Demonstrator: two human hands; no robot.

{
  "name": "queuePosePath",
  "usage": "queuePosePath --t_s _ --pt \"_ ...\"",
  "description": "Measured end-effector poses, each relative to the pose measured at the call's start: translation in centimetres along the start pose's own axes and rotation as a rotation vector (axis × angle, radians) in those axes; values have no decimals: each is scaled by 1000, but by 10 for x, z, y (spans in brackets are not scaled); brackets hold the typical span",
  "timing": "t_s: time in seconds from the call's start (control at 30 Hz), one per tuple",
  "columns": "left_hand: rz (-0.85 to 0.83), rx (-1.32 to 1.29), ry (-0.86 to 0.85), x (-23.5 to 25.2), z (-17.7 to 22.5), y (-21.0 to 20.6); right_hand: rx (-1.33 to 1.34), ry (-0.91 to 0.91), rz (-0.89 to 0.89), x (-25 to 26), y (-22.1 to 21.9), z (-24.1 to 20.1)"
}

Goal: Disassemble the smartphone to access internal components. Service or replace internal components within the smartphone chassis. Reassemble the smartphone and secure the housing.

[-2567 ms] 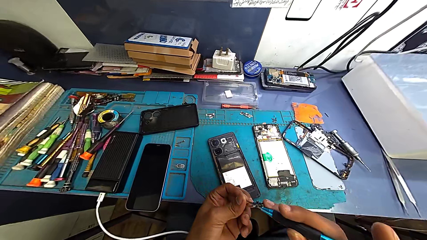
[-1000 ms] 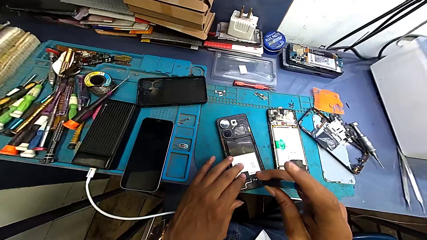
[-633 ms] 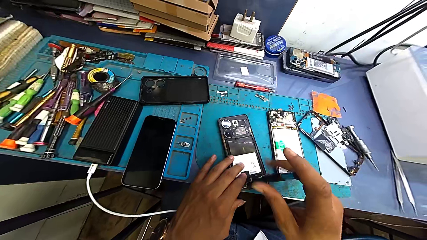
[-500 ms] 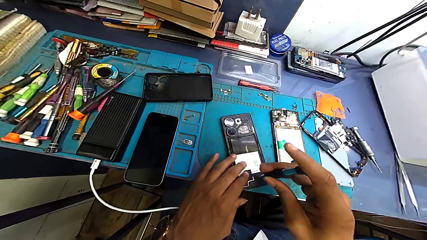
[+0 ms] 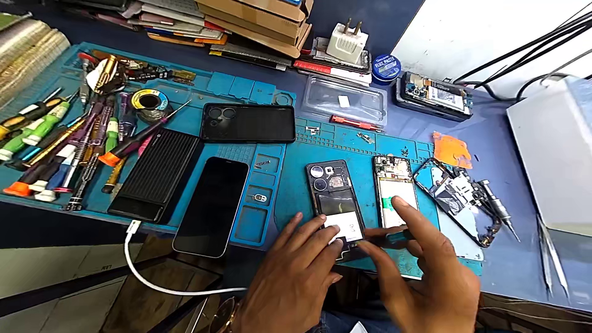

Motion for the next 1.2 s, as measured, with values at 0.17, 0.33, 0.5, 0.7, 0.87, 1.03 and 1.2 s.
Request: queuePosePath --t_s 0.17,0.33,0.5,0.7,0.87,1.03,1.2 --pt "10 3 6 1 0 1 112 -22 -126 0 6 -4" --pt "16 -1 2 5 0 1 -37 -14 37 -4 0 -1" --pt "19 5 6 5 -1 1 18 -6 45 -5 -5 1" --pt "33 -17 31 6 0 2 172 -114 -67 -3 8 0" --pt "231 -272 75 12 7 6 477 -321 232 -12 11 -8" --pt "324 -526 61 15 15 5 641 -406 335 -20 10 -18" --pt "368 -574 53 13 22 1 622 -440 421 -22 8 -25"
Point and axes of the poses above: each hand's wrist, its own x-axis towards the middle knuckle, its own y-axis out of the back of the hand, z = x × y, the point moved 1 cm from there along x, towards the middle knuckle
